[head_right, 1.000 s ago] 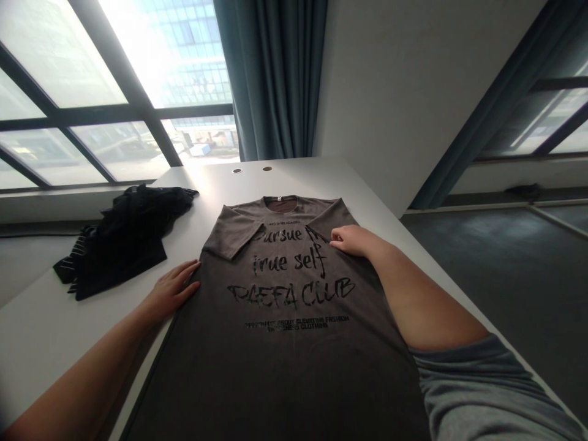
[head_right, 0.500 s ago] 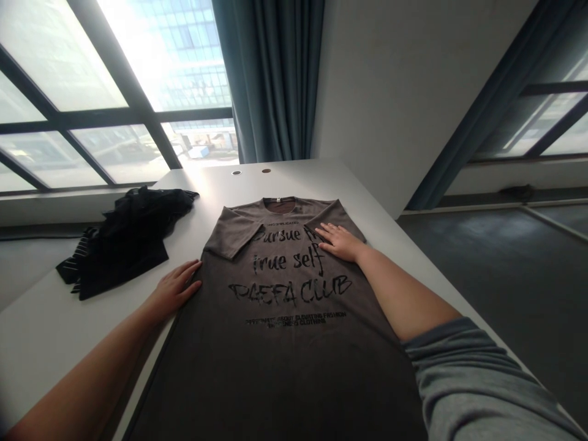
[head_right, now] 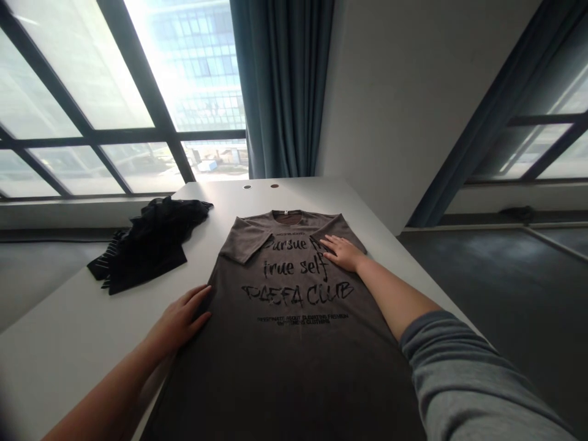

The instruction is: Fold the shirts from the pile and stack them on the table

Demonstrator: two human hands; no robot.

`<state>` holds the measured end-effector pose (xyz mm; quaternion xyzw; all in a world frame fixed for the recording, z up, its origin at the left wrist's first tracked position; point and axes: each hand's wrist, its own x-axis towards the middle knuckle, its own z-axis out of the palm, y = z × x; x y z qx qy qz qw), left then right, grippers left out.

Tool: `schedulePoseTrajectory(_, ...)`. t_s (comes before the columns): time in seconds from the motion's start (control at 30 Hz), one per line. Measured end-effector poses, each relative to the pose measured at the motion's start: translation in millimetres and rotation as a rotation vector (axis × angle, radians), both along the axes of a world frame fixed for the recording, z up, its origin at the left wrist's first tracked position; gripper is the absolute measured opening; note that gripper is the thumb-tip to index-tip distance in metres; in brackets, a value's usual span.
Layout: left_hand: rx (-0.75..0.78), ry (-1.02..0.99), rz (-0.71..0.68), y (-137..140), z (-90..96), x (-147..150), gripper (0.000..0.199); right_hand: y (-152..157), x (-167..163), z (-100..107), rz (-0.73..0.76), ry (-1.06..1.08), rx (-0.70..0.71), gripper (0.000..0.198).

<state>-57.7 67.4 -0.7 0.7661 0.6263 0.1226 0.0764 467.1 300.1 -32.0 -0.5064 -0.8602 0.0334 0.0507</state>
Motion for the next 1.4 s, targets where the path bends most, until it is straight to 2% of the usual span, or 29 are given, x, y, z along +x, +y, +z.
schedulePoseTrajectory(0.13,-0.091,0.000,0.196,-63.7,10.6,9.6,0.066,-1.3,-7.5,11.5,-0.027,-0.037,-0.007,0.061)
schedulePoseTrajectory(0.2,-0.139,0.024,0.306,-97.4,11.8,14.6,0.059,-1.8,-25.5,24.5,-0.069,-0.033,0.051,0.053)
schedulePoseTrajectory(0.3,-0.201,0.092,0.386,-137.0,12.6,19.1,0.032,-1.9,-82.3,47.7,-0.166,0.031,0.176,0.042)
schedulePoseTrajectory(0.33,-0.229,0.102,0.393,-146.0,13.7,19.7,0.027,-1.8,-108.7,54.5,-0.176,0.048,0.164,0.040)
schedulePoseTrajectory(0.43,-0.305,0.074,0.377,-160.1,20.1,20.4,0.019,-1.5,-199.3,67.3,-0.080,0.070,0.049,0.034)
schedulePoseTrajectory(0.57,-0.338,0.012,0.361,-160.8,30.6,20.4,0.011,-2.6,-313.4,69.4,0.060,0.084,-0.030,0.031)
schedulePoseTrajectory(0.67,-0.386,-0.037,0.374,-157.7,34.6,20.2,0.010,-4.3,-373.8,65.2,0.097,0.067,-0.089,0.038)
schedulePoseTrajectory(0.73,-0.425,-0.097,0.385,-155.8,35.0,19.5,0.007,-5.2,-399.6,61.0,0.088,0.035,-0.139,0.041)
schedulePoseTrajectory(0.8,-0.444,-0.180,0.394,-153.7,34.6,18.1,0.009,-5.5,-414.7,56.5,0.052,0.004,-0.172,0.041)
schedulePoseTrajectory(0.93,-0.441,-0.286,0.403,-149.2,34.4,14.0,0.031,-4.2,-422.4,51.1,-0.022,-0.015,-0.172,0.042)
schedulePoseTrajectory(1.1,-0.466,-0.219,0.386,-146.7,41.3,14.6,0.012,-1.1,-416.3,55.0,-0.030,0.006,-0.138,0.040)
schedulePoseTrajectory(1.2,-0.456,-0.177,0.388,-148.8,50.7,21.2,0.015,1.4,-410.8,61.6,-0.026,0.027,-0.116,0.038)
schedulePoseTrajectory(1.4,-0.378,-0.246,0.368,-152.4,74.4,43.8,0.010,8.4,-384.9,79.4,-0.055,0.066,-0.069,0.032)
